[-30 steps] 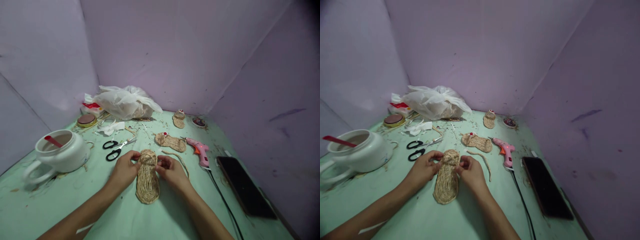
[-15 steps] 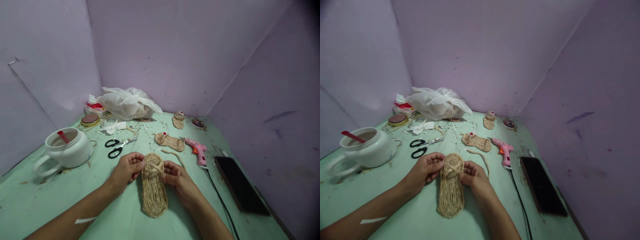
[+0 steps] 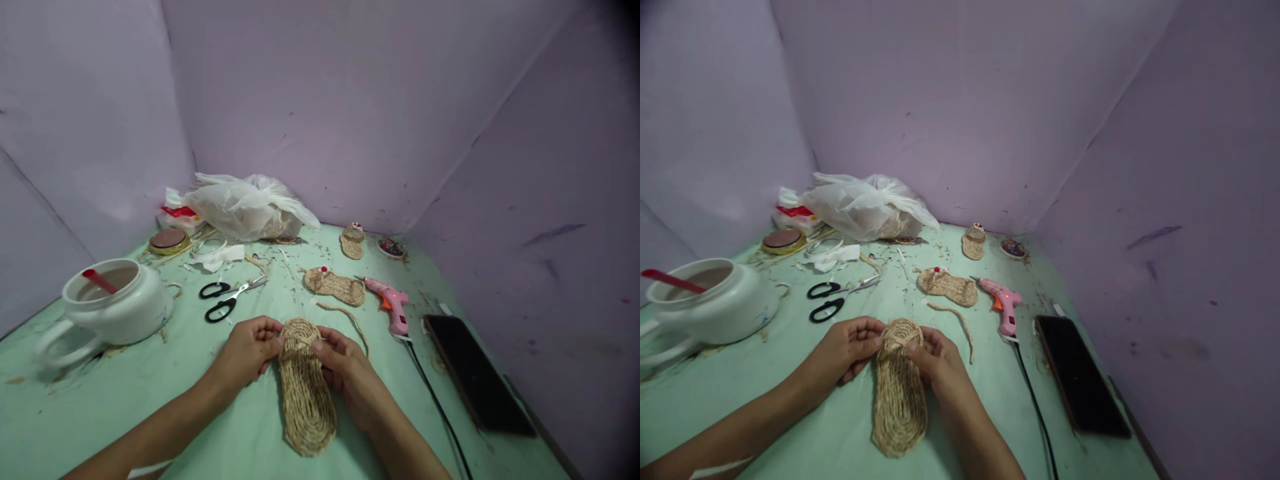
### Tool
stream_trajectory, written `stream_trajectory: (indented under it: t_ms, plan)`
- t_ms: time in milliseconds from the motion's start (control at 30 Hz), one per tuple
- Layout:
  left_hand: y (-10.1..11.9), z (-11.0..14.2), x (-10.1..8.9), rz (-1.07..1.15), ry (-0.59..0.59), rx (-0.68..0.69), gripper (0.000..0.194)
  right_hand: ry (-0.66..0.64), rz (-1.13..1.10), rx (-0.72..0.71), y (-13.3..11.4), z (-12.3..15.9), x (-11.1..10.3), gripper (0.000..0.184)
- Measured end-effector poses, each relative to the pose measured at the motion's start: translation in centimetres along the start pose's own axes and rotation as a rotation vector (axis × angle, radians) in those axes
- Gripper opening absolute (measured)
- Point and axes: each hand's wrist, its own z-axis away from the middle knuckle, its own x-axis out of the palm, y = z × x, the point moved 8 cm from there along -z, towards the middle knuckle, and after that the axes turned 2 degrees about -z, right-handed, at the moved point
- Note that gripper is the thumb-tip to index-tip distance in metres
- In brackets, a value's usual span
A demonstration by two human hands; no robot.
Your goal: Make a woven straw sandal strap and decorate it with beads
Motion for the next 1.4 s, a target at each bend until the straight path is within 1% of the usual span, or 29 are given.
stream_trajectory:
  t_ms: [33, 100, 133, 167, 267, 333, 367, 433, 467, 500, 600, 667, 833, 1033, 1100, 1200, 1267, 1400]
  plan:
    - [0.4, 0.3, -0.4, -0.033, 0.054, 0.037, 0.035, 0.024, 0.016, -0.006, 0.1, -0.1, -0.2, 0.040]
    - [1.7, 1.1, -1.3, -0.125, 0.174, 0.156, 0.033, 0.073, 0.064, -0.019, 0.2, -0.3, -0.8, 0.041]
    - [2.4, 1.5, -1.4, -0.173, 0.207, 0.221, 0.030, 0.088, 0.091, -0.031, 0.3, -0.4, -0.9, 0.041]
    - [2.9, 1.9, -1.3, -0.212, 0.213, 0.276, 0.027, 0.092, 0.118, -0.052, 0.2, -0.5, -1.0, 0.041]
    - [3.7, 2.3, -0.5, -0.237, 0.153, 0.369, 0.020, 0.142, 0.228, -0.167, -0.3, -0.4, -1.5, 0.043]
    - [3.8, 2.1, 0.0, -0.222, 0.111, 0.392, 0.020, 0.236, 0.402, -0.298, -1.4, 0.2, -2.0, 0.045]
    - [3.8, 1.9, 0.3, -0.220, 0.094, 0.395, 0.020, 0.284, 0.519, -0.386, -2.2, 0.7, -2.1, 0.043]
    - [3.7, 1.5, 0.7, -0.231, 0.060, 0.395, 0.020, 0.328, 0.741, -0.566, -3.6, 1.7, -1.6, 0.029]
    - [3.6, 1.3, 0.9, -0.244, 0.050, 0.397, 0.020, 0.321, 0.816, -0.630, -4.0, 2.1, -1.1, 0.020]
    - [3.7, 1.2, 1.0, -0.258, 0.044, 0.402, 0.020, 0.302, 0.861, -0.661, -4.1, 2.4, -0.7, 0.014]
    - [3.8, 1.2, 1.3, -0.301, 0.045, 0.420, 0.018, 0.238, 0.864, -0.641, -3.6, 2.3, 0.0, 0.010]
    - [3.8, 1.2, 1.4, -0.313, 0.062, 0.425, 0.016, 0.225, 0.840, -0.626, -3.3, 2.0, 0.3, 0.009]
    - [3.4, 1.1, 1.5, -0.330, 0.091, 0.433, 0.014, 0.264, 0.781, -0.589, -3.0, 1.5, 0.2, 0.006]
    - [3.7, 1.3, 1.9, -0.368, 0.075, 0.484, 0.013, 0.269, 0.720, -0.578, -2.9, 1.4, -0.1, 0.006]
    - [3.8, 1.4, 2.0, -0.371, 0.062, 0.494, 0.012, 0.246, 0.708, -0.589, -2.9, 1.4, 0.0, 0.009]
    - [3.7, 1.4, 2.1, -0.359, 0.041, 0.496, 0.012, 0.170, 0.711, -0.634, -3.1, 1.5, 0.7, 0.012]
    - [3.7, 1.4, 2.2, -0.360, 0.026, 0.497, 0.013, 0.150, 0.711, -0.640, -3.2, 1.5, 0.8, 0.013]
    - [3.6, 1.5, 1.8, -0.346, 0.043, 0.486, 0.018, 0.194, 0.703, -0.591, -2.9, 1.3, 0.3, 0.011]
